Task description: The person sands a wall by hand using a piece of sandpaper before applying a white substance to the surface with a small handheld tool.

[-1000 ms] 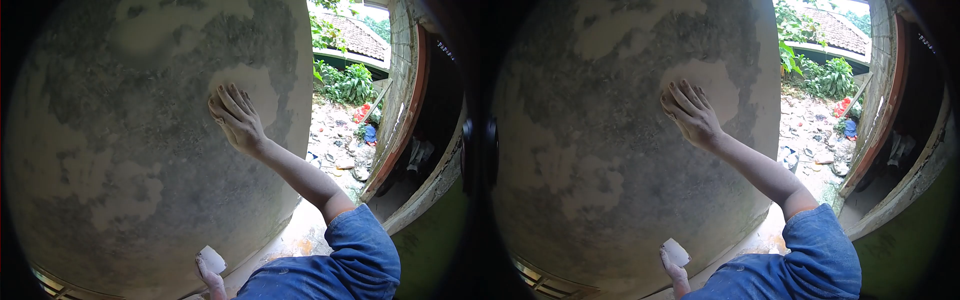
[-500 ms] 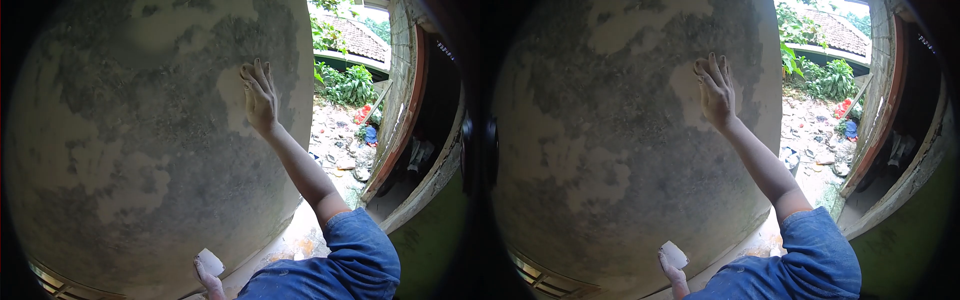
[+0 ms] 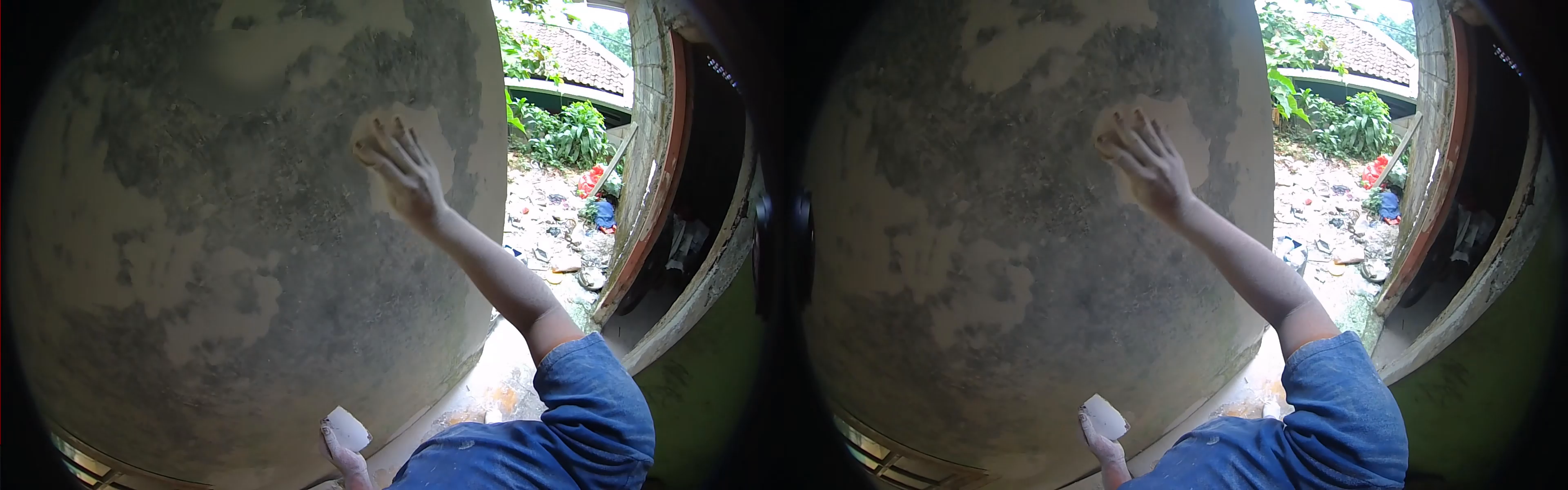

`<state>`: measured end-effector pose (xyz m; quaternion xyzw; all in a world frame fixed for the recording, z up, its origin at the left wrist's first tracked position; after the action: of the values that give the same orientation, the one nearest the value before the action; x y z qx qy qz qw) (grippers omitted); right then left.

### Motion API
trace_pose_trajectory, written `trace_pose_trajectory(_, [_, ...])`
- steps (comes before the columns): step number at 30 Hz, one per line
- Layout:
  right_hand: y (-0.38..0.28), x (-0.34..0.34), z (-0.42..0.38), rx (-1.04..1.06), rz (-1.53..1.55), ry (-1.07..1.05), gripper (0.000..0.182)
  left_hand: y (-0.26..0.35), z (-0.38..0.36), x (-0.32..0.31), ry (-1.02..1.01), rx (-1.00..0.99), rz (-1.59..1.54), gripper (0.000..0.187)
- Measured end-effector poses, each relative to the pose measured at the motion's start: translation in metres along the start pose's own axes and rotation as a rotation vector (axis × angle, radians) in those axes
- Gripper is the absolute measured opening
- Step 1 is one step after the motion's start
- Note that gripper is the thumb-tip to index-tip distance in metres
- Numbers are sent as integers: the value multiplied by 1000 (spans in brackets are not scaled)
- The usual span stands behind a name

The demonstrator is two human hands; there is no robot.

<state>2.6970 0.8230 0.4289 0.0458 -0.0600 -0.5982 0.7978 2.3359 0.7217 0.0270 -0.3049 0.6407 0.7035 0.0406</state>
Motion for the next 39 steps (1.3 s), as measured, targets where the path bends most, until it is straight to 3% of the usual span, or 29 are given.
trace_pose_trajectory(1, [12, 3, 7, 18, -80, 3, 35, 3, 0, -1, -1, -1, 0, 37])
trace_pose_trajectory(5, [35, 6, 8, -227, 22, 179, 32, 7, -4, -5, -15, 17, 10, 36])
trace_pose_trajectory(6, [26, 7, 6, -226, 20, 182, 32, 7, -4, -6, -21, 22, 14, 35])
trace_pose_trajectory(8, [-9, -5, 1, -91, 126, -12, 30, -3, 1, 3, -10, 13, 8, 35])
trace_pose_trajectory(11, [14, 17, 15, -70, -43, 46, 30, -3, 4, 6, 0, -6, 4, 36])
trace_pose_trajectory(15, [28, 4, 1, -267, 71, 138, 31, -8, 4, 8, -18, 60, -17, 35])
trace_pose_trajectory(17, [10, 2, -2, -190, 134, 93, 32, -8, 4, 8, -14, 50, 9, 36])
trace_pose_trajectory(19, [-3, 1, -2, -44, -2, -15, 33, -9, 5, 12, -11, 42, 42, 36])
trace_pose_trajectory(21, [22, 4, 8, -59, -58, -16, 34, -11, 9, 11, -57, 30, 29, 37])
trace_pose_trajectory(24, [55, 15, 1, -403, 26, 228, 29, 4, -1, -5, -29, 45, 9, 37])
trace_pose_trajectory(27, [-7, -6, -6, -165, 148, -11, 33, -14, 5, 7, -12, 48, 10, 35])
trace_pose_trajectory(29, [1, -1, -2, -52, 13, -23, 38, -18, 7, 10, -41, 69, 6, 34])
trace_pose_trajectory(31, [19, -2, 6, -102, -84, -22, 37, -15, 4, 2, -69, 92, -5, 33])
trace_pose_trajectory(33, [47, 3, -4, -415, -21, 220, 34, -7, -1, -4, -55, 65, -30, 32])
trace_pose_trajectory(35, [22, -6, -13, -392, 84, 214, 31, -16, 3, 2, -48, 57, -11, 32])
trace_pose_trajectory(37, [-8, -10, -9, -198, 105, 45, 28, -20, 5, 10, -38, 55, 13, 33])
trace_pose_trajectory(39, [7, 4, 1, -100, -33, 23, 30, -21, 7, 9, -86, 41, 102, 44])
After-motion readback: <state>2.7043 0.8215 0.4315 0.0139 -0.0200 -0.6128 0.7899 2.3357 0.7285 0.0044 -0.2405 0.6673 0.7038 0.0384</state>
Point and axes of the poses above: each hand's wrist, its own z-axis towards the middle knuckle, its own x-axis out of the back of the hand, y = z × x, the point moved 10 cm from there along z, towards the middle knuckle, and after that the axes turned 2 degrees about -z, right-handed, at the moved point
